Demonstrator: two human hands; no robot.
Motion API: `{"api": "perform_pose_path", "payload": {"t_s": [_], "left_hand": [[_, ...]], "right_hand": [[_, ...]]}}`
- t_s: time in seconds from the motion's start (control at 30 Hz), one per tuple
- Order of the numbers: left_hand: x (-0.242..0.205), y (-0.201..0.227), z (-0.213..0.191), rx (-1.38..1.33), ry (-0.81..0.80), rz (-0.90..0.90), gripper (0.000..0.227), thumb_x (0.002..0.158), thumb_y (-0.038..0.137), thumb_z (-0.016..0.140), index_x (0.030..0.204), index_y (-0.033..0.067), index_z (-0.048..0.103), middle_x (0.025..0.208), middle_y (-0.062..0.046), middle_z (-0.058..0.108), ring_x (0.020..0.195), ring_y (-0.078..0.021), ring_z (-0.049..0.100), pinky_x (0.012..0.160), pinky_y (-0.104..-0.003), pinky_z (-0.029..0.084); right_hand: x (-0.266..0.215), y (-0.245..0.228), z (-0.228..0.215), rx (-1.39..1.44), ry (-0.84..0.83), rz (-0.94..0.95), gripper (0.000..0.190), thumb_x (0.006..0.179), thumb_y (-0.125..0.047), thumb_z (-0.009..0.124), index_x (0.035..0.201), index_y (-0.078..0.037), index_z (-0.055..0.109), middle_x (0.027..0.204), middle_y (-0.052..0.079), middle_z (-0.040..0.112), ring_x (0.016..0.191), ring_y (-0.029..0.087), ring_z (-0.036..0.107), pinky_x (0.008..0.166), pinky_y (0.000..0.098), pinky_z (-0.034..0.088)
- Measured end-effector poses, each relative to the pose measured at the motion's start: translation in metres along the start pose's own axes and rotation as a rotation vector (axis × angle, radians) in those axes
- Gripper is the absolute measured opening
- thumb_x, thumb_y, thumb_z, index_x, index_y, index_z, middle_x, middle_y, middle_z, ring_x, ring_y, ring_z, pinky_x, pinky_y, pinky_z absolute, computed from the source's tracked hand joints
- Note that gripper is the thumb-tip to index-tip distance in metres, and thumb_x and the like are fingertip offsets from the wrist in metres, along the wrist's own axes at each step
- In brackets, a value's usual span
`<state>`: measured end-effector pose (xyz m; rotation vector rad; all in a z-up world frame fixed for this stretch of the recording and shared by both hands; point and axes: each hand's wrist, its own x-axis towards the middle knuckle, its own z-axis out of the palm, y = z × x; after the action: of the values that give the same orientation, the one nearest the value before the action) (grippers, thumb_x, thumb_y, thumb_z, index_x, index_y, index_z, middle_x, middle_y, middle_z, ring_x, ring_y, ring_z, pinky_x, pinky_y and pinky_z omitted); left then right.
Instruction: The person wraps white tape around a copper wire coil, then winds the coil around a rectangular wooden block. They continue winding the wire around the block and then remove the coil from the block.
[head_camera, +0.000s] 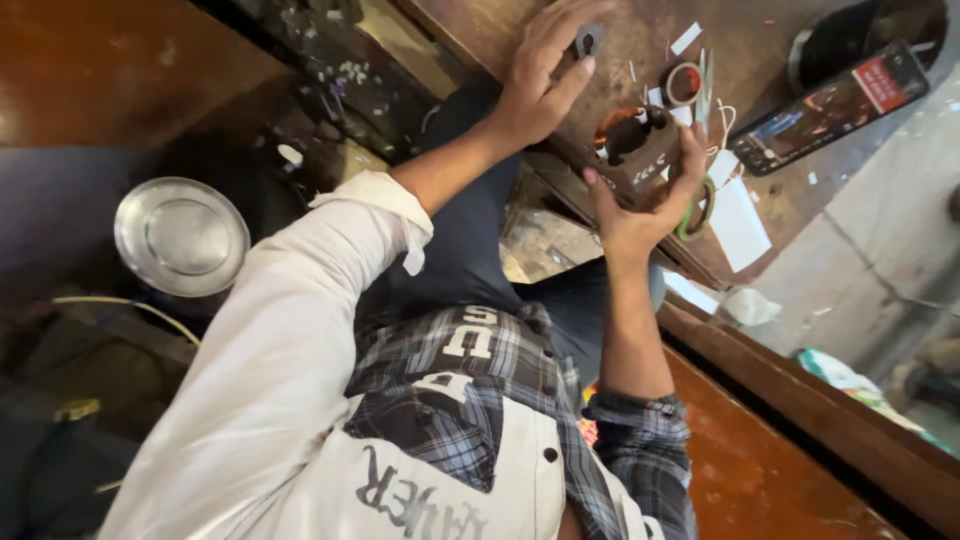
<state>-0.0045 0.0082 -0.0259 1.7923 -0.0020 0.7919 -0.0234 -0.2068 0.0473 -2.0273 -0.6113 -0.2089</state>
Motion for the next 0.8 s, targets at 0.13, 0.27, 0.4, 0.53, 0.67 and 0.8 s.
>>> {"api": "perform_pose_path", "payload": {"t_s": [0.13,0.27,0.4,0.53,0.67,0.8], "left_hand": [[0.003,0.002,0.003,-0.033,0.004,-0.005,0.047,0.101,0.017,0.065,0.146,0.0123,0.056,0.151,-0.012,0.055,0.15,-0.031,0.044,0.128,-0.044,0.031],[0.005,0.007,-0.005,-0.022,-0.003,0.022,0.044,0.101,0.014,0.064,0.145,0.0107,0.058,0.149,-0.012,0.058,0.148,-0.0301,0.047,0.127,-0.043,0.032],[0.007,0.015,-0.008,-0.047,0.0,0.02,0.042,0.1,0.012,0.063,0.142,0.0091,0.06,0.146,-0.012,0.061,0.146,-0.0307,0.049,0.126,-0.043,0.033],[0.009,0.022,-0.012,-0.132,-0.003,-0.01,0.036,0.101,0.014,0.062,0.136,0.0071,0.063,0.141,-0.012,0.064,0.142,-0.0291,0.054,0.123,-0.042,0.037],[0.006,0.043,-0.016,-0.494,-0.107,-0.19,0.032,0.108,0.023,0.055,0.132,0.0047,0.067,0.131,-0.011,0.07,0.128,-0.0238,0.065,0.116,-0.038,0.051],[-0.023,0.082,-0.029,-0.743,-0.382,-0.262,0.045,0.112,0.034,0.049,0.139,0.0006,0.062,0.134,-0.01,0.069,0.129,-0.0205,0.066,0.115,-0.035,0.054]], "right_hand": [[0.007,-0.009,-0.006,0.088,-0.014,-0.056,0.103,0.074,0.003,0.098,0.158,-0.005,0.04,0.163,0.014,0.037,0.153,0.027,0.038,0.131,0.0381,0.028],[0.004,-0.018,-0.001,0.27,-0.022,0.027,0.101,0.079,0.004,0.095,0.161,-0.006,0.038,0.164,0.013,0.038,0.15,0.024,0.045,0.13,0.0373,0.037],[0.0,-0.02,-0.001,0.353,-0.02,0.066,0.102,0.078,0.007,0.094,0.163,-0.006,0.038,0.161,0.012,0.042,0.147,0.023,0.048,0.128,0.0361,0.039],[-0.004,-0.025,-0.002,0.26,-0.026,0.025,0.102,0.077,0.002,0.097,0.16,-0.007,0.037,0.164,0.011,0.036,0.149,0.024,0.045,0.129,0.038,0.038],[-0.001,-0.033,-0.008,-0.047,0.023,-0.217,0.103,0.074,-0.011,0.101,0.155,-0.009,0.037,0.159,0.008,0.043,0.154,0.03,0.037,0.13,0.0443,0.032],[-0.009,-0.038,-0.017,-0.261,0.045,-0.42,0.1,0.08,-0.022,0.1,0.152,-0.01,0.032,0.155,0.008,0.046,0.156,0.033,0.029,0.134,0.0538,0.023]]}}
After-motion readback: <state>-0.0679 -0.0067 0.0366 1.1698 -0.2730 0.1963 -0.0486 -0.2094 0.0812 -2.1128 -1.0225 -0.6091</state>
